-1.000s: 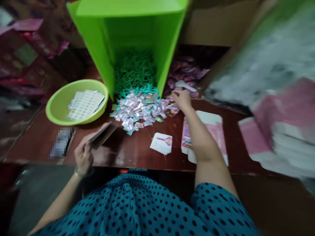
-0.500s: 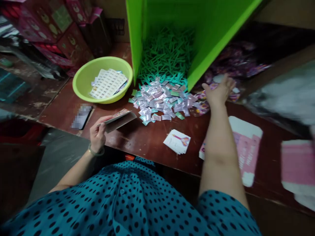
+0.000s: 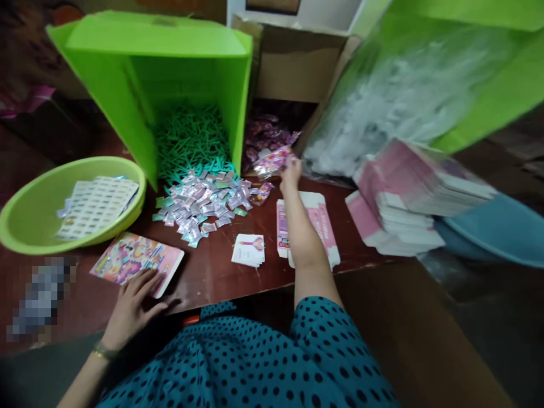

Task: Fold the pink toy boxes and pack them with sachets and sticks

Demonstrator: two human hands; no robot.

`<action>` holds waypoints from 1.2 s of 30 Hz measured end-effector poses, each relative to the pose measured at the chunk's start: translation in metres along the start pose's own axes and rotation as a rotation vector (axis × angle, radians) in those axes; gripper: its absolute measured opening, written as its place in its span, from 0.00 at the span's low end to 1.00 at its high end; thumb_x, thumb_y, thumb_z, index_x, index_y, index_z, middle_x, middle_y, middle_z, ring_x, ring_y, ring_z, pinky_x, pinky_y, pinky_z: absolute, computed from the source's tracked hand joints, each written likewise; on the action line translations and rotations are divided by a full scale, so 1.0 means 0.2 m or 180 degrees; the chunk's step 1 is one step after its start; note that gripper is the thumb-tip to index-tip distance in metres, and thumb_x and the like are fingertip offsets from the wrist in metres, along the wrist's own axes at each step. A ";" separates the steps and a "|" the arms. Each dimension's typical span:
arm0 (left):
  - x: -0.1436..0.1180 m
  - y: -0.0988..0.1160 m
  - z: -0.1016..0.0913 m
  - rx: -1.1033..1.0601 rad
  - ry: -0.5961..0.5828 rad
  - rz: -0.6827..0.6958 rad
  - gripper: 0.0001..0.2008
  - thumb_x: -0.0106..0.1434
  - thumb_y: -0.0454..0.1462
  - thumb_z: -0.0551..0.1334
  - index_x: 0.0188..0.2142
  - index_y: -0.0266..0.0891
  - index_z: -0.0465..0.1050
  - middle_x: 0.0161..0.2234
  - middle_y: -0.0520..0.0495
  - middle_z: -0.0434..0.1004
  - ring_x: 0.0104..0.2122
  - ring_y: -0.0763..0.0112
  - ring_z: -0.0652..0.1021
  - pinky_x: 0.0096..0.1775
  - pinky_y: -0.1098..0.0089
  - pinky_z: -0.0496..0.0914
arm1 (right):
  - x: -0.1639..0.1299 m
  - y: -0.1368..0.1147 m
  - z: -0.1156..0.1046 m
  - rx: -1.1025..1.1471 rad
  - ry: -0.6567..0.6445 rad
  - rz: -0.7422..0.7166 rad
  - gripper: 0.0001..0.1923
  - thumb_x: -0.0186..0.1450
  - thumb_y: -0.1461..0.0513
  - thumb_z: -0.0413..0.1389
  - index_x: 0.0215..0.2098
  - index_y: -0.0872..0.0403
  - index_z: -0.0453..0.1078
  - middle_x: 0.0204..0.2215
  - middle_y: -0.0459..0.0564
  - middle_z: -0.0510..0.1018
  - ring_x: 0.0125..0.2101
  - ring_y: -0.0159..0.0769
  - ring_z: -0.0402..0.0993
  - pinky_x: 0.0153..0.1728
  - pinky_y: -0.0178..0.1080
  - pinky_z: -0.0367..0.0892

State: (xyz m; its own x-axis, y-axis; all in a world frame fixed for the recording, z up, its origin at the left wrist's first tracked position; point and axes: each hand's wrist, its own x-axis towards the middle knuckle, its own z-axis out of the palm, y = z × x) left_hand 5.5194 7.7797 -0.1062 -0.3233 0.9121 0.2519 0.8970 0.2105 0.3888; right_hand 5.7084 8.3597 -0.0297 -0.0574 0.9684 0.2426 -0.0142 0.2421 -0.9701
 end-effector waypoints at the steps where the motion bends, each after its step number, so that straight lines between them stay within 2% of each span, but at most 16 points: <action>1: 0.02 0.02 0.00 -0.0271 0.0051 -0.0044 0.32 0.64 0.52 0.67 0.64 0.46 0.70 0.63 0.38 0.73 0.63 0.45 0.71 0.64 0.45 0.64 | -0.11 -0.07 0.00 0.0209 -0.0196 0.0328 0.11 0.68 0.51 0.52 0.34 0.49 0.59 0.31 0.42 0.72 0.30 0.29 0.69 0.33 0.32 0.68; 3: 0.09 0.10 0.02 -0.1121 0.0195 -0.0248 0.31 0.66 0.53 0.64 0.65 0.47 0.68 0.64 0.39 0.71 0.64 0.48 0.72 0.64 0.47 0.66 | -0.40 -0.19 0.04 0.0410 -0.1051 0.0532 0.13 0.64 0.51 0.59 0.35 0.49 0.63 0.32 0.42 0.74 0.32 0.30 0.71 0.35 0.32 0.69; 6: 0.24 0.25 0.06 -0.2473 0.0242 -0.0715 0.34 0.68 0.56 0.59 0.68 0.45 0.64 0.63 0.37 0.72 0.61 0.49 0.75 0.60 0.51 0.72 | -0.93 -0.28 0.13 0.0544 -0.2678 0.0530 0.17 0.58 0.51 0.67 0.36 0.51 0.68 0.34 0.43 0.76 0.35 0.31 0.73 0.41 0.34 0.71; 9: 0.39 0.39 0.11 -0.2941 0.0023 -0.1294 0.35 0.60 0.60 0.66 0.58 0.39 0.74 0.53 0.36 0.81 0.50 0.49 0.82 0.49 0.56 0.79 | -1.35 -0.29 0.16 0.0776 -0.3498 0.0441 0.17 0.61 0.50 0.65 0.39 0.51 0.71 0.35 0.44 0.77 0.35 0.32 0.74 0.40 0.35 0.70; 12: 0.44 0.47 0.15 -0.3117 -0.0243 -0.1595 0.30 0.55 0.58 0.71 0.46 0.37 0.78 0.42 0.41 0.85 0.41 0.54 0.84 0.42 0.61 0.80 | -1.51 -0.29 0.12 0.0288 -0.3483 0.0279 0.26 0.55 0.49 0.72 0.47 0.49 0.73 0.37 0.43 0.80 0.35 0.32 0.75 0.37 0.33 0.68; 15: 0.40 0.51 0.18 -0.3434 -0.0584 -0.1653 0.30 0.54 0.54 0.74 0.50 0.39 0.77 0.42 0.43 0.85 0.40 0.57 0.84 0.39 0.65 0.79 | -1.50 -0.28 0.07 -0.0149 -0.3426 0.0202 0.29 0.50 0.47 0.74 0.45 0.50 0.78 0.33 0.42 0.80 0.32 0.31 0.73 0.32 0.31 0.64; 18: 0.37 0.53 0.17 -0.3552 -0.0827 -0.1740 0.30 0.53 0.53 0.75 0.49 0.37 0.77 0.40 0.43 0.85 0.35 0.59 0.83 0.36 0.66 0.78 | -1.47 -0.25 0.05 0.0110 -0.3353 0.0493 0.26 0.54 0.43 0.70 0.39 0.53 0.80 0.29 0.44 0.80 0.30 0.31 0.73 0.32 0.32 0.65; 20: 0.40 0.53 0.14 -0.3391 -0.0700 -0.1651 0.29 0.53 0.54 0.74 0.46 0.37 0.78 0.40 0.43 0.85 0.35 0.58 0.83 0.37 0.65 0.78 | -1.47 -0.24 0.03 0.0354 -0.3011 0.0503 0.24 0.59 0.43 0.67 0.40 0.53 0.80 0.33 0.47 0.83 0.33 0.34 0.77 0.36 0.35 0.69; 22: 0.46 0.50 0.10 -0.3059 -0.0474 -0.1450 0.28 0.57 0.56 0.70 0.46 0.37 0.78 0.42 0.41 0.85 0.39 0.55 0.83 0.41 0.62 0.78 | -1.49 -0.22 -0.01 0.0307 -0.2394 0.0182 0.19 0.64 0.46 0.63 0.45 0.49 0.80 0.40 0.48 0.84 0.39 0.38 0.80 0.43 0.40 0.72; 25: 0.57 0.42 0.04 -0.2091 -0.0115 -0.0945 0.33 0.61 0.57 0.65 0.57 0.37 0.73 0.49 0.36 0.82 0.47 0.48 0.82 0.50 0.52 0.77 | -1.55 -0.13 -0.14 -0.0256 -0.1727 -0.0443 0.14 0.69 0.52 0.58 0.50 0.45 0.78 0.44 0.49 0.84 0.44 0.41 0.80 0.48 0.44 0.73; 27: 0.63 0.36 0.02 -0.1208 0.0283 -0.0502 0.42 0.61 0.57 0.65 0.67 0.36 0.64 0.58 0.31 0.75 0.56 0.41 0.77 0.57 0.43 0.72 | -1.61 -0.03 -0.23 -0.0609 -0.1895 -0.0695 0.11 0.71 0.54 0.56 0.47 0.44 0.79 0.41 0.50 0.85 0.42 0.43 0.81 0.47 0.46 0.73; 29: 0.63 0.34 0.06 -0.0548 0.0671 -0.0073 0.42 0.64 0.54 0.64 0.71 0.38 0.58 0.65 0.30 0.68 0.63 0.38 0.71 0.62 0.39 0.65 | -1.68 0.07 -0.29 -0.0820 -0.2196 -0.0847 0.10 0.71 0.56 0.55 0.44 0.44 0.79 0.39 0.49 0.85 0.40 0.43 0.82 0.46 0.47 0.74; 31: 0.57 0.35 0.15 -0.0277 0.0696 0.0420 0.33 0.69 0.47 0.61 0.70 0.43 0.60 0.66 0.34 0.67 0.64 0.44 0.70 0.63 0.44 0.67 | -1.73 0.15 -0.32 -0.0933 -0.2151 -0.0958 0.10 0.72 0.58 0.55 0.44 0.45 0.79 0.38 0.49 0.86 0.38 0.42 0.82 0.44 0.46 0.74; 32: 0.53 0.37 0.22 -0.0216 0.0524 0.0753 0.30 0.71 0.44 0.60 0.70 0.45 0.61 0.65 0.37 0.68 0.63 0.50 0.72 0.62 0.50 0.70 | -1.74 0.18 -0.32 -0.0959 -0.2026 -0.1003 0.10 0.72 0.59 0.55 0.44 0.47 0.79 0.38 0.49 0.85 0.38 0.40 0.81 0.44 0.45 0.74; 34: 0.43 0.40 0.39 -0.0103 0.0128 0.1599 0.28 0.70 0.37 0.60 0.68 0.47 0.63 0.62 0.42 0.74 0.60 0.58 0.77 0.56 0.62 0.75 | -1.74 0.20 -0.32 -0.1014 -0.1798 -0.1143 0.10 0.72 0.62 0.54 0.45 0.50 0.78 0.38 0.50 0.85 0.39 0.38 0.81 0.44 0.42 0.74; 36: 0.35 0.44 0.54 0.0106 -0.0040 0.2156 0.28 0.68 0.32 0.60 0.67 0.48 0.67 0.56 0.44 0.81 0.55 0.60 0.81 0.52 0.66 0.78 | -1.73 0.21 -0.32 -0.1050 -0.1794 -0.1427 0.10 0.71 0.63 0.53 0.45 0.52 0.77 0.37 0.50 0.84 0.39 0.36 0.80 0.44 0.40 0.74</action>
State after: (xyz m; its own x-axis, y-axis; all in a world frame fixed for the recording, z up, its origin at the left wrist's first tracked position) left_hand 5.6089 7.9002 -0.1506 0.3167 0.8505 0.4200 0.9092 -0.3984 0.1210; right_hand 5.7907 8.0375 -0.1536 -0.6145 0.6198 0.4881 0.1359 0.6926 -0.7084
